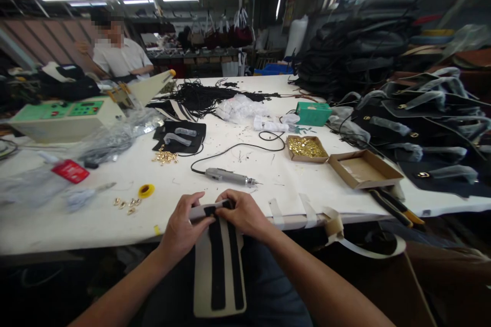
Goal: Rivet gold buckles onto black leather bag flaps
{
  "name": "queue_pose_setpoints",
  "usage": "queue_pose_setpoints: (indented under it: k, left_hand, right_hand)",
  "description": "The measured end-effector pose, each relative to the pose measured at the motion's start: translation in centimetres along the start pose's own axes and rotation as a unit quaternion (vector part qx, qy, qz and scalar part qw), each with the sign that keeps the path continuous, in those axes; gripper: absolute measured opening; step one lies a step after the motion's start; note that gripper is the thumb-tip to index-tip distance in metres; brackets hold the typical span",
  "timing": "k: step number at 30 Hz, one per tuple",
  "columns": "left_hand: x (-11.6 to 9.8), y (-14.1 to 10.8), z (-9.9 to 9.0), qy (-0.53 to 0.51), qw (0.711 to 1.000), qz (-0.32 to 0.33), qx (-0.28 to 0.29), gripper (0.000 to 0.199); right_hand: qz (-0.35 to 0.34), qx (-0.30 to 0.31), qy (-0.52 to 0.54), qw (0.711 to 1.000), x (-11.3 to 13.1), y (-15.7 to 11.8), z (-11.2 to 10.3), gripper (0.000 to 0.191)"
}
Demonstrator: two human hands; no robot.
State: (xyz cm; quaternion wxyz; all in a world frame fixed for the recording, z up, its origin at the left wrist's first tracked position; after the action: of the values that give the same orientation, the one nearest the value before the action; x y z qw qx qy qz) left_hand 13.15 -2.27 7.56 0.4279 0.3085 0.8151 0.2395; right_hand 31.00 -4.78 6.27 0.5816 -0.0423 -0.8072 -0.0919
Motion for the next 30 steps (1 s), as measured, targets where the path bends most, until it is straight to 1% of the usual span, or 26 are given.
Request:
queue_pose_setpoints:
  k: [1, 3, 6, 7, 9, 11, 12, 15, 17, 18, 20, 22, 25, 27, 30]
  left_hand:
    - [-0.5, -0.3, -0.8, -0.001, 1.0, 0.0, -0.017, 0.066]
    - [-1.8, -0.9, -2.4, -0.012, 0.999, 0.013, -0.034, 0.057]
    - [-4.5, -1.6, -4.3, -0.046, 0.996, 0.069, -0.025, 0.028]
    - [-5.4, -1.8, -5.0, -0.056, 0.994, 0.089, -0.02, 0.02]
    - [-7.0, -2.1, -6.2, -0.061, 0.99, 0.124, -0.016, 0.016]
    - [-8.5, -2.3, -7.4, -0.05, 0.985, 0.165, -0.015, 0.018]
    - [-9.2, -2.5, -7.9, -0.045, 0.981, 0.188, -0.013, 0.018]
    - [-10.7, -2.8, -9.0, -0.042, 0.97, 0.239, 0.005, 0.014]
    - [-11.4, -3.0, -9.5, -0.036, 0.965, 0.261, 0.016, 0.01]
    - [-11.6, -3.1, -9.5, -0.032, 0.962, 0.271, 0.022, 0.01]
    - [-12.1, -3.4, -9.6, -0.028, 0.955, 0.292, 0.034, 0.009]
    - [-12.3, -3.8, -9.4, -0.028, 0.95, 0.309, 0.046, 0.009]
    - [-12.4, -4.4, -9.3, -0.029, 0.945, 0.32, 0.058, 0.01]
    - [-12.4, -4.7, -9.2, -0.032, 0.944, 0.32, 0.068, 0.01]
    - [-12.4, -5.0, -9.2, -0.039, 0.944, 0.315, 0.084, 0.01]
  right_hand:
    - [-0.027, -0.006, 0.008, 1.0, 1.0, -0.9, -0.1, 0.004]
    - [-0.115, -0.022, 0.008, 0.993, 3.4, -3.2, -0.4, 0.01]
    - [-0.255, -0.036, -0.002, 0.966, 6.6, -6.9, -0.7, 0.019]
    - [-0.286, -0.036, -0.005, 0.957, 7.4, -7.9, -0.7, 0.02]
    - [-0.313, -0.019, -0.003, 0.949, 8.5, -9.5, -0.8, 0.019]
    - [-0.294, 0.011, 0.03, 0.955, 9.1, -10.3, -1.0, 0.01]
    - [-0.272, 0.027, 0.056, 0.96, 9.2, -10.5, -1.1, 0.012]
    - [-0.188, 0.052, 0.11, 0.975, 9.2, -10.3, -1.7, 0.031]
    - [-0.138, 0.06, 0.107, 0.983, 8.9, -10.0, -2.1, 0.033]
    - [-0.116, 0.074, 0.1, 0.985, 8.8, -9.8, -2.1, 0.031]
    - [-0.08, 0.128, 0.082, 0.985, 8.8, -9.7, -1.7, 0.027]
    - [-0.061, 0.175, 0.051, 0.981, 8.9, -9.8, -1.3, 0.025]
    - [-0.069, 0.204, -0.001, 0.977, 9.1, -9.8, -0.7, 0.023]
    - [-0.073, 0.222, 0.001, 0.972, 8.9, -10.0, -0.2, 0.021]
    - [-0.05, 0.243, 0.038, 0.968, 8.2, -10.1, 0.5, 0.014]
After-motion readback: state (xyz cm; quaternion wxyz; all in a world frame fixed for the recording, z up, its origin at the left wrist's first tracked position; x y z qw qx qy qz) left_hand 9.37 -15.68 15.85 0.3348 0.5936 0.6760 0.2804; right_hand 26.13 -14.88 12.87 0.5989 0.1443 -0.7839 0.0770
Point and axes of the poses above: each hand's wrist, its own y-axis towards the middle knuckle, its own z-axis out of the palm, x = y × z, the point moved 7 cm from there along y, towards the middle knuckle, and after that the axes turned 11 degrees about -x, right-handed, at the moved point
